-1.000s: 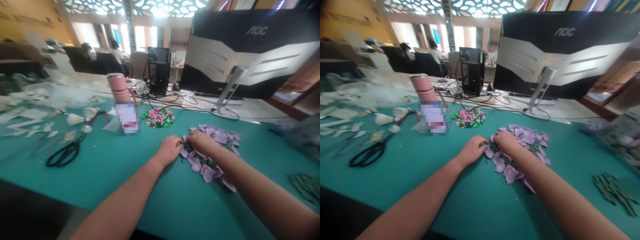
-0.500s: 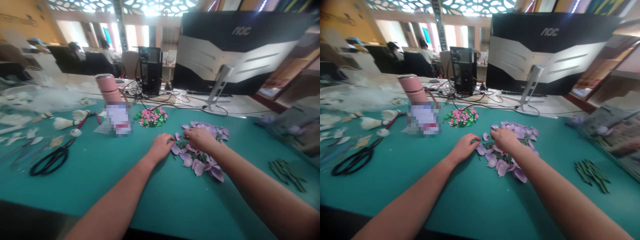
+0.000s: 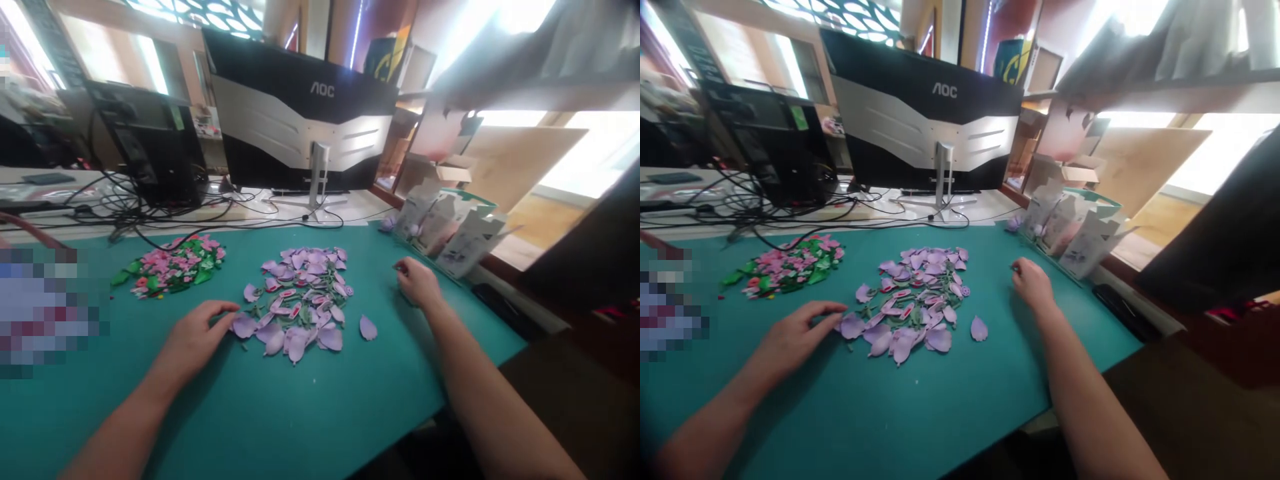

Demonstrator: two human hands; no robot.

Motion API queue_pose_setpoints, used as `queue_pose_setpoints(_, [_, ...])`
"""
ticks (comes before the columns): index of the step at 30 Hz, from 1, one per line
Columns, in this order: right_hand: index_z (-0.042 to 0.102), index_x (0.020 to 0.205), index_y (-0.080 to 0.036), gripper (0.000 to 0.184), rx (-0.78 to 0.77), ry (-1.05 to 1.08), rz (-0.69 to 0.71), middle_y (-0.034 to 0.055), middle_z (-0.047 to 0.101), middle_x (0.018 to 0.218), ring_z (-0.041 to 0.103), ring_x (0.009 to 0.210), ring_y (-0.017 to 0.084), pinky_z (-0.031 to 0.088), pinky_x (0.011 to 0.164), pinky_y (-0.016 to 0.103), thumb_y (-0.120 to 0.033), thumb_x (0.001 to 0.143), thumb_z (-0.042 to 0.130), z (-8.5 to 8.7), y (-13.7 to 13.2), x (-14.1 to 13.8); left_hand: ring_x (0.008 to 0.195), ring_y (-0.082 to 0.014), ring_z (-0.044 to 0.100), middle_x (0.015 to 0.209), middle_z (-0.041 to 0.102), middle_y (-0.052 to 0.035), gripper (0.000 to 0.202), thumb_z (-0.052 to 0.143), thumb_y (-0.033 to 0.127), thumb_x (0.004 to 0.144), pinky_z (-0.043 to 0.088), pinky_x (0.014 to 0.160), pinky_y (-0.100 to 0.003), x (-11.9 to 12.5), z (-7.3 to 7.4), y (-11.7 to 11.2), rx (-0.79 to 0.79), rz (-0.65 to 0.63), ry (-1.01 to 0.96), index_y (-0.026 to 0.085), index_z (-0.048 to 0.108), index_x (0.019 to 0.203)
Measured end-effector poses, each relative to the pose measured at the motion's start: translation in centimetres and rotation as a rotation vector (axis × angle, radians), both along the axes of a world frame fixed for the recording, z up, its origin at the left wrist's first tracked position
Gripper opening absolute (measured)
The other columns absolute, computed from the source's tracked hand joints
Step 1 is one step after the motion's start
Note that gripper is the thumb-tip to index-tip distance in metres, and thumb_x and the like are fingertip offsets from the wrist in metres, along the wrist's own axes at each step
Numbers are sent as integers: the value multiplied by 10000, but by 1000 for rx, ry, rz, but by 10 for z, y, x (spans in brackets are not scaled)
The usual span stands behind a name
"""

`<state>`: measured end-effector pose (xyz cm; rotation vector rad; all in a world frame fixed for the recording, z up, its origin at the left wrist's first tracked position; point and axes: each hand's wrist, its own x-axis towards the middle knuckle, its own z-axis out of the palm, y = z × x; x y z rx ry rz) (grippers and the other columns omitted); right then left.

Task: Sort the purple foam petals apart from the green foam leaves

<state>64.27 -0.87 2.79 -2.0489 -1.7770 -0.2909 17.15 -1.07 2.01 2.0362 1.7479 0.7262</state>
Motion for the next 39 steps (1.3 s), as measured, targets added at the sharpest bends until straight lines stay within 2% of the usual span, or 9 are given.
queue_pose_setpoints(3, [684,975,-161,271,0,-1,-141,115,700,951,620,853,244,443,731,336,-200,827,460,-12,-8,35,845,-255,664,1048,726,-17,352,504,515,812,525,803,-356,0,1,0,-4,13,5,290,732,957])
queue_pose_setpoints(6, [692,976,-162,274,-17,0,-228,116,705,952,623,869,248,443,739,342,-214,832,465,-24,-12,50,835,-252,661,1053,723,-18,352,506,519,816,525,800,-359,-2,1,2,-2,15,5,287,729,958])
queue_pose_setpoints(11, [703,970,-168,258,-70,6,-252,114,711,958,624,882,252,441,753,348,-233,850,483,-35,-17,51,879,-243,658,1069,717,-12,331,519,492,835,512,859,-351,-3,0,1,-2,28,-8,285,725,988])
queue_pose_setpoints(16, [718,928,-178,228,-36,6,-239,152,692,948,616,864,287,437,742,392,-298,859,537,-25,-19,40,971,-238,644,1085,708,-27,301,520,406,838,477,948,-339,3,2,-6,22,4,-42,234,720,982])
queue_pose_setpoints(20, [717,938,-210,209,35,11,44,110,695,940,616,877,262,441,784,375,-296,874,537,-9,-6,-5,1022,-235,629,1081,700,-42,271,524,362,848,455,978,-342,6,2,-10,30,-12,-70,208,711,970])
queue_pose_setpoints(27, [744,934,-225,215,-178,-51,618,70,691,949,613,914,215,445,817,301,-272,917,535,6,21,-149,1047,-233,617,1089,690,-50,232,529,299,869,445,973,-371,5,1,-11,36,-34,-89,196,704,981])
queue_pose_setpoints(29, [751,931,-218,225,-237,-143,674,79,685,969,602,930,212,438,818,290,-236,926,527,6,28,-178,1051,-234,615,1096,687,-52,223,528,282,871,445,969,-374,5,1,-12,31,-31,-90,195,702,981])
queue_pose_setpoints(32, [756,911,-207,236,-322,-289,696,97,682,979,591,967,226,435,797,289,-201,926,521,4,36,-204,1053,-234,613,1092,687,-53,213,528,261,874,445,967,-372,5,2,-12,32,-34,-93,194,700,979])
queue_pose_setpoints(39, [729,813,-154,183,-360,-359,707,137,674,900,597,911,253,433,767,320,-97,823,556,-1,45,-225,1049,-232,609,1083,683,-58,202,535,244,880,444,960,-365,6,1,-13,61,-52,-105,197,706,977])
